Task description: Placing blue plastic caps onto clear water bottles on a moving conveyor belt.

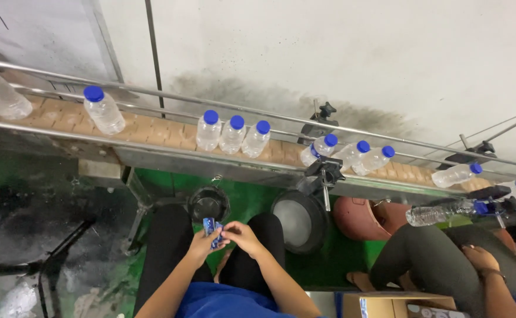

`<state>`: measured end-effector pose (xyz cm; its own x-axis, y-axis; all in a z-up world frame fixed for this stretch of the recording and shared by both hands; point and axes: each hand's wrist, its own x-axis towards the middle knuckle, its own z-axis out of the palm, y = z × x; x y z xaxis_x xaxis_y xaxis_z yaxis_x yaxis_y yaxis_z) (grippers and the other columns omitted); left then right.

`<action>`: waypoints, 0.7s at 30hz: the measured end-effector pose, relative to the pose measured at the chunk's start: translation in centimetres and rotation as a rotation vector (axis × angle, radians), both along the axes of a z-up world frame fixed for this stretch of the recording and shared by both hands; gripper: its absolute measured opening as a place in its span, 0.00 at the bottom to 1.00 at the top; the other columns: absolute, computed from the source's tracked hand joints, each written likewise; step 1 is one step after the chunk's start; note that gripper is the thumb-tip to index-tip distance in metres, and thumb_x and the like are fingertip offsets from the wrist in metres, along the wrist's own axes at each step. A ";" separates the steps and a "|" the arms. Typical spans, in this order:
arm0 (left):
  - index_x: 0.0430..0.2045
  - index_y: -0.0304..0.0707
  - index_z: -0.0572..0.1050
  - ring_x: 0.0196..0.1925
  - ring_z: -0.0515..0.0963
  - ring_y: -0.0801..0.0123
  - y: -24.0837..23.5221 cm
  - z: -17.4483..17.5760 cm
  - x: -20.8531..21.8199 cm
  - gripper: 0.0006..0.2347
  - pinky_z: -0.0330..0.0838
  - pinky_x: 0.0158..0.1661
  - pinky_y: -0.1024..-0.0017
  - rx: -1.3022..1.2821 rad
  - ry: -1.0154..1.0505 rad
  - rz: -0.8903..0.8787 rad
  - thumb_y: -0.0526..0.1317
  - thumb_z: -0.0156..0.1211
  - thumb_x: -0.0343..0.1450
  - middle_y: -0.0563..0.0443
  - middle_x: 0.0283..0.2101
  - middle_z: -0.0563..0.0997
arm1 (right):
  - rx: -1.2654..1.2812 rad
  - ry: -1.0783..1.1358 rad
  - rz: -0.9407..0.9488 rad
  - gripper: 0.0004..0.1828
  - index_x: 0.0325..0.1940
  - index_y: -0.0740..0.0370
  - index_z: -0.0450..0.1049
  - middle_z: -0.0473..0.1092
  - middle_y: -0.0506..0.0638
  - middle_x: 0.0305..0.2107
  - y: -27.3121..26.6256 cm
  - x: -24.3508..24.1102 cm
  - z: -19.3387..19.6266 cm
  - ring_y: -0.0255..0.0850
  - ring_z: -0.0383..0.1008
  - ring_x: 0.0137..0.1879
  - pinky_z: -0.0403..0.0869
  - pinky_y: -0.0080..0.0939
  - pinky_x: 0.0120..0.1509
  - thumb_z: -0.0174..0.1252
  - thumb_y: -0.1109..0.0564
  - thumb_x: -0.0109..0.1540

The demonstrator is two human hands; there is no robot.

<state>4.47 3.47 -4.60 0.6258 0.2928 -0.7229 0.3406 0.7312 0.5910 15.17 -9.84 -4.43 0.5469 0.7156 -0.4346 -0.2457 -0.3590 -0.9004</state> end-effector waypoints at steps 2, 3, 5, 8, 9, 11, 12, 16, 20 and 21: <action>0.51 0.26 0.76 0.41 0.87 0.48 0.0 1.2 -0.1 0.16 0.83 0.45 0.61 -0.018 -0.036 -0.043 0.39 0.61 0.73 0.30 0.47 0.84 | -0.045 -0.072 -0.030 0.05 0.41 0.54 0.78 0.76 0.43 0.36 0.0 0.2 -0.8 0.32 0.76 0.44 0.74 0.32 0.52 0.66 0.55 0.62; 0.51 0.26 0.76 0.41 0.87 0.48 -0.1 1.3 0.0 0.16 0.83 0.45 0.61 -0.020 -0.032 -0.045 0.39 0.61 0.73 0.30 0.47 0.84 | -0.046 -0.068 -0.032 0.05 0.41 0.54 0.78 0.76 0.43 0.36 0.1 0.3 -0.6 0.32 0.76 0.44 0.74 0.32 0.52 0.66 0.55 0.62; 0.54 0.27 0.74 0.43 0.87 0.48 -0.3 1.4 0.1 0.16 0.83 0.46 0.61 0.005 0.004 -0.121 0.39 0.57 0.75 0.30 0.50 0.83 | -0.064 -0.150 -0.086 0.03 0.36 0.54 0.79 0.77 0.43 0.35 0.3 0.2 -0.3 0.33 0.75 0.43 0.73 0.33 0.54 0.61 0.61 0.61; 0.54 0.18 0.62 0.43 0.85 0.35 -0.5 1.2 0.2 0.17 0.81 0.44 0.48 -0.010 -0.028 -0.069 0.38 0.52 0.78 0.16 0.47 0.79 | -0.031 -0.108 -0.235 0.04 0.36 0.54 0.82 0.75 0.47 0.29 0.2 0.7 -4.0 0.35 0.74 0.39 0.73 0.37 0.46 0.65 0.56 0.57; 0.54 0.18 0.62 0.43 0.85 0.35 -0.4 0.6 0.3 0.17 0.81 0.44 0.48 -0.007 -0.025 -0.080 0.38 0.52 0.78 0.16 0.47 0.79 | -0.029 -0.105 -0.245 0.04 0.36 0.54 0.82 0.75 0.47 0.29 -0.1 1.3 -5.1 0.35 0.74 0.39 0.73 0.37 0.46 0.65 0.56 0.57; 0.51 0.23 0.63 0.33 0.87 0.44 -0.2 -0.5 0.3 0.15 0.84 0.33 0.59 0.037 0.040 -0.148 0.39 0.53 0.76 0.21 0.42 0.83 | 0.221 0.436 -0.415 0.05 0.38 0.53 0.73 0.76 0.44 0.32 -0.7 2.5 -7.2 0.35 0.80 0.39 0.81 0.41 0.51 0.62 0.57 0.60; 0.51 0.23 0.63 0.33 0.87 0.44 -0.5 -1.5 0.4 0.15 0.84 0.33 0.59 0.034 0.043 -0.149 0.39 0.53 0.76 0.21 0.42 0.83 | 0.218 0.438 -0.417 0.05 0.38 0.53 0.73 0.76 0.44 0.32 -0.8 2.0 -5.0 0.35 0.80 0.39 0.81 0.41 0.51 0.62 0.57 0.60; 0.31 0.35 0.78 0.15 0.82 0.64 -1.1 -4.1 0.7 0.16 0.75 0.17 0.73 0.385 0.098 -0.371 0.52 0.63 0.69 0.39 0.24 0.86 | 0.327 0.578 -0.442 0.03 0.37 0.51 0.71 0.79 0.51 0.43 -0.6 1.8 -0.3 0.43 0.82 0.52 0.78 0.48 0.59 0.59 0.58 0.64; 0.31 0.31 0.78 0.15 0.81 0.65 -0.9 -4.1 0.3 0.24 0.75 0.18 0.73 0.414 0.039 -0.380 0.59 0.62 0.70 0.38 0.23 0.84 | 0.417 0.521 -0.496 0.04 0.38 0.51 0.69 0.79 0.55 0.47 -0.2 2.6 0.6 0.49 0.81 0.54 0.79 0.53 0.60 0.59 0.58 0.65; 0.31 0.31 0.78 0.15 0.81 0.65 -1.4 -4.2 -0.2 0.24 0.75 0.18 0.73 0.408 0.035 -0.383 0.59 0.62 0.70 0.38 0.23 0.84 | 0.413 0.517 -0.500 0.04 0.38 0.51 0.69 0.79 0.55 0.47 0.0 2.3 2.5 0.49 0.81 0.54 0.79 0.53 0.60 0.59 0.58 0.65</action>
